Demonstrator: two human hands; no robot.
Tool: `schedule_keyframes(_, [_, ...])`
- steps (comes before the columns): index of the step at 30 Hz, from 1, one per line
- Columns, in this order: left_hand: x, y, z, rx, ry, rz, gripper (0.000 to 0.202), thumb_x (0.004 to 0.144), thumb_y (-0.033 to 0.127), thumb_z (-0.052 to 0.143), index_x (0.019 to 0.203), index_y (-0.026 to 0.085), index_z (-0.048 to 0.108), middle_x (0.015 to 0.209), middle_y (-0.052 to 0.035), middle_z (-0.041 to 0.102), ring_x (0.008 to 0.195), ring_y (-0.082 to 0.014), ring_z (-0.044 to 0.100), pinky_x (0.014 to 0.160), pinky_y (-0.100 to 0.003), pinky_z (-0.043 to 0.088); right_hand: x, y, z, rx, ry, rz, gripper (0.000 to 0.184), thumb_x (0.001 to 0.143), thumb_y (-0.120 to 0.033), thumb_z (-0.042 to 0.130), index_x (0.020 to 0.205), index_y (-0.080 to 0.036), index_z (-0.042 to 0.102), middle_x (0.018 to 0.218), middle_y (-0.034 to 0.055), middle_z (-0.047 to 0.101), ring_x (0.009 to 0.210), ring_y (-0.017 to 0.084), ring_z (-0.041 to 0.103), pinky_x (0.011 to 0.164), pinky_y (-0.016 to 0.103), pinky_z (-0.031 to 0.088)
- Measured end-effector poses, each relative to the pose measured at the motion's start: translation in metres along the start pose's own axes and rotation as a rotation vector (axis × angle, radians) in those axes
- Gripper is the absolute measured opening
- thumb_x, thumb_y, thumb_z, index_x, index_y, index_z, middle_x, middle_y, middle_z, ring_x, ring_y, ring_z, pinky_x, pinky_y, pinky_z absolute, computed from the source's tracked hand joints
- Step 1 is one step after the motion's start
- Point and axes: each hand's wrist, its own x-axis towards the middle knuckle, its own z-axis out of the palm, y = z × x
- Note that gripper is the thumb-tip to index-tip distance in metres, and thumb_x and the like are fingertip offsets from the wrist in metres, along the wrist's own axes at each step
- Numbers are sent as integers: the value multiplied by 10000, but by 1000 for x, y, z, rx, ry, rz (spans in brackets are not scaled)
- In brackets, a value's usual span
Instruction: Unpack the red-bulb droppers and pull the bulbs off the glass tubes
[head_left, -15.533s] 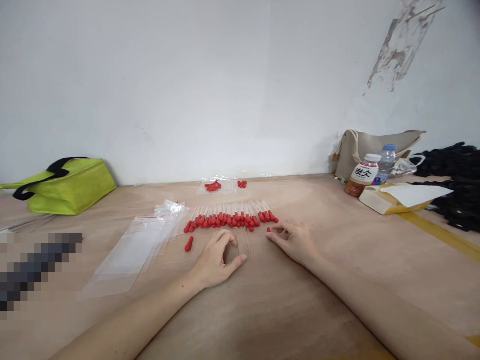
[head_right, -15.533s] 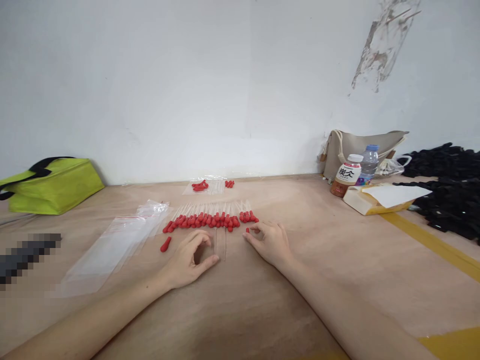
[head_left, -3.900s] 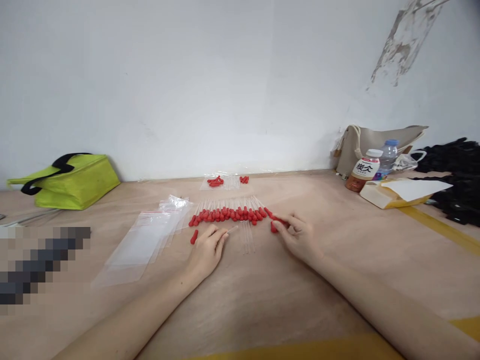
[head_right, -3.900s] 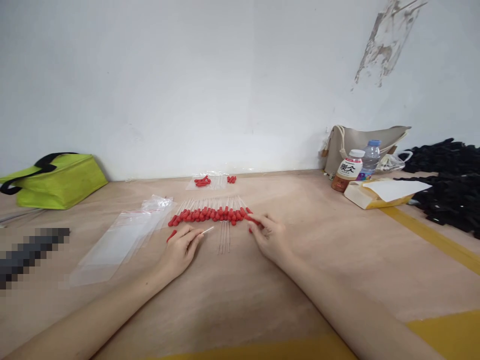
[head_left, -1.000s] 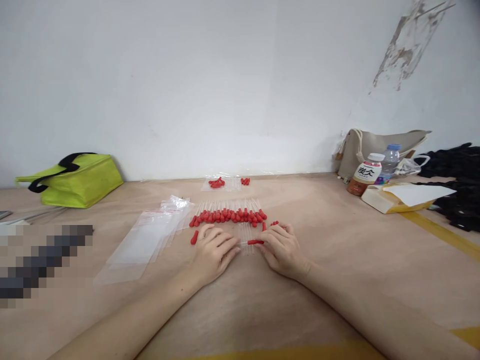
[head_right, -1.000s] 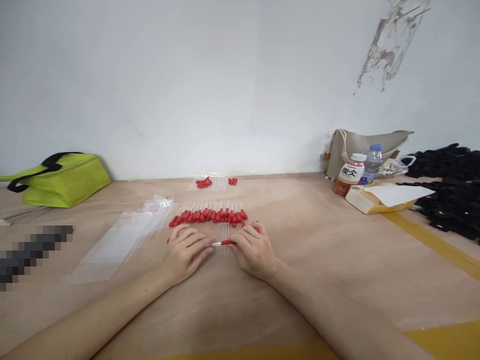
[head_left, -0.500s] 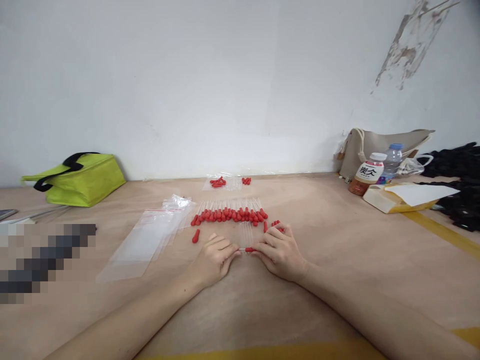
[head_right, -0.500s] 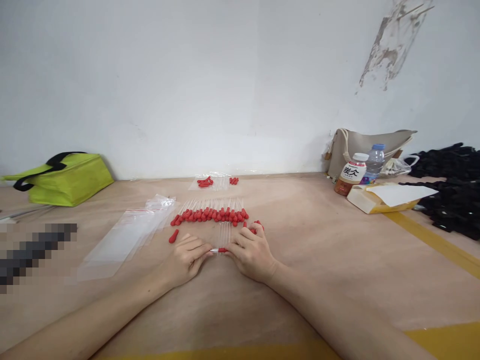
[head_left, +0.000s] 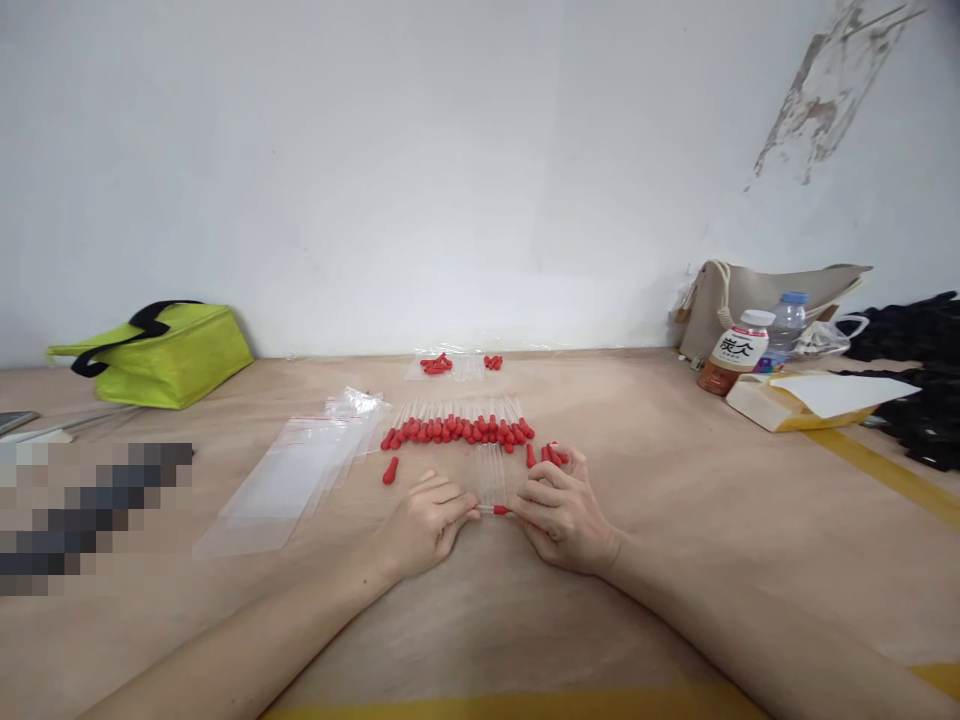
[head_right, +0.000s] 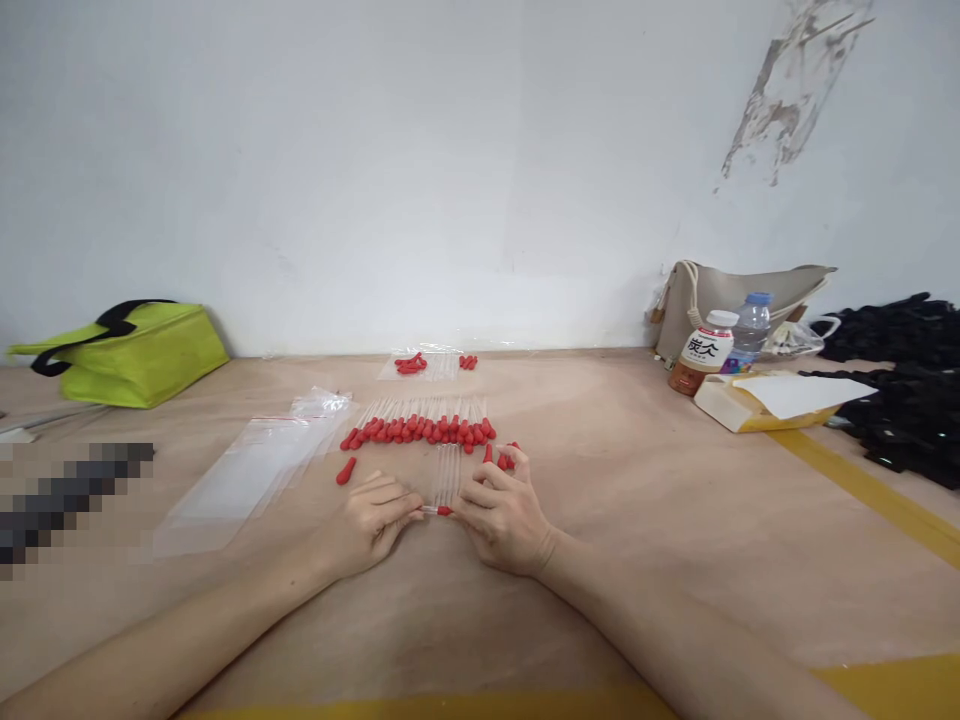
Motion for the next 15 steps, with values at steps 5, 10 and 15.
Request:
schedule_keyframes(5, [-2, -1, -1, -15, -13, -10, 189, 883, 208, 419, 835, 165, 597, 657, -15, 602, 622, -128, 530, 627, -276, 354, -1, 1, -1, 39, 3, 16, 126, 782, -163, 503, 767, -215, 616, 606, -37, 570, 740, 128, 511, 928, 435, 201])
schedule_keyframes(10, [-7, -11, -2, -30, 81, -153, 186, 875, 232, 435, 849, 174, 610, 701, -22, 605, 667, -134, 537, 666, -272, 396, -7, 12, -3, 96, 69, 178, 123, 802, -190, 516, 805, -229, 633, 696, -9, 598, 739, 134, 538, 891, 406, 297])
schedule_keyframes(15, [-5, -18, 2, -48, 58, -368, 278, 892, 210, 358, 1092, 184, 550, 843, -39, 541, 746, -133, 539, 694, -255, 444, -8, 35, 3, 326, 213, 530, 210, 841, -274, 465, 969, -225, 623, 859, 57, 562, 754, 140, 564, 667, 279, 458])
